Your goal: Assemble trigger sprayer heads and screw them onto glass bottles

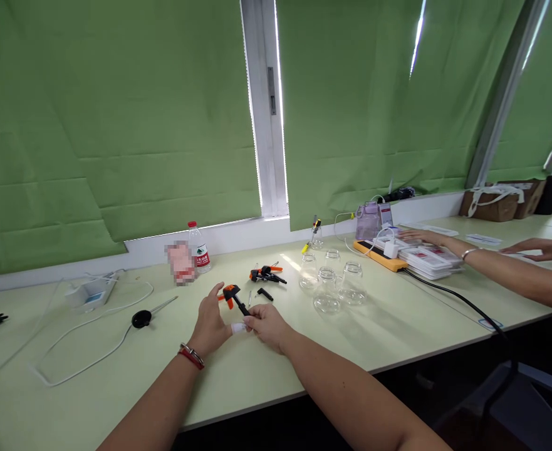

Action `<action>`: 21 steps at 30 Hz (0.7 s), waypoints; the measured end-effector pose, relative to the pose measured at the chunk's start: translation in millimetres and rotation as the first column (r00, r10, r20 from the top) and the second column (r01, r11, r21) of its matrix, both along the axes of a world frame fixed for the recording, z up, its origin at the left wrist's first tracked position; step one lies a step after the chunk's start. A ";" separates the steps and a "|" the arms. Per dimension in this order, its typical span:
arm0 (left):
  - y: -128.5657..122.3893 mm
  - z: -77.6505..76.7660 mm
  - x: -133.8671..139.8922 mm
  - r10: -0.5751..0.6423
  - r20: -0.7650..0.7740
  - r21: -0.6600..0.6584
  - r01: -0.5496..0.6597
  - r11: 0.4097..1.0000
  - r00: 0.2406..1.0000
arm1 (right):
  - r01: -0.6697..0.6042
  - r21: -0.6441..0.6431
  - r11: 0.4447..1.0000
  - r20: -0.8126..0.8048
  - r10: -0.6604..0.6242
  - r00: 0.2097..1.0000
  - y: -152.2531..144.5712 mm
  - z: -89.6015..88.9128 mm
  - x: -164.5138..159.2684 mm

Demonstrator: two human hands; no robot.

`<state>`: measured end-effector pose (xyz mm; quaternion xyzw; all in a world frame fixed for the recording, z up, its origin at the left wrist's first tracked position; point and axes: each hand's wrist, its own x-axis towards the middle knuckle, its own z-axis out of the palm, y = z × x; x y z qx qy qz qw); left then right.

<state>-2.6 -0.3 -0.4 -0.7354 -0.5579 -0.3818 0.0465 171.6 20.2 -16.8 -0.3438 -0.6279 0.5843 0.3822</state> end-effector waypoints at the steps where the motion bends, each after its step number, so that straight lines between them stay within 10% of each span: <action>1: 3.2 -1.1 -4.9 0.065 0.017 -0.030 -0.064 0.997 0.998 | 0.034 -0.002 0.999 0.015 -0.034 0.999 3.6 -1.0 -0.5; 7: 24.4 -12.7 -34.9 0.361 -0.002 -0.238 -0.351 0.906 0.933 | 0.157 0.192 0.969 0.292 -0.209 0.933 40.4 17.2 -6.9; 11: 29.4 -18.8 -38.7 0.328 -0.091 -0.338 -0.339 0.878 0.940 | 0.035 0.579 0.815 0.640 -0.481 0.599 67.4 40.0 -20.9; 21: 23.7 -12.1 -30.5 0.248 -0.099 -0.403 -0.267 0.875 0.964 | -0.035 0.625 0.780 0.732 -0.569 0.375 99.1 27.6 -67.3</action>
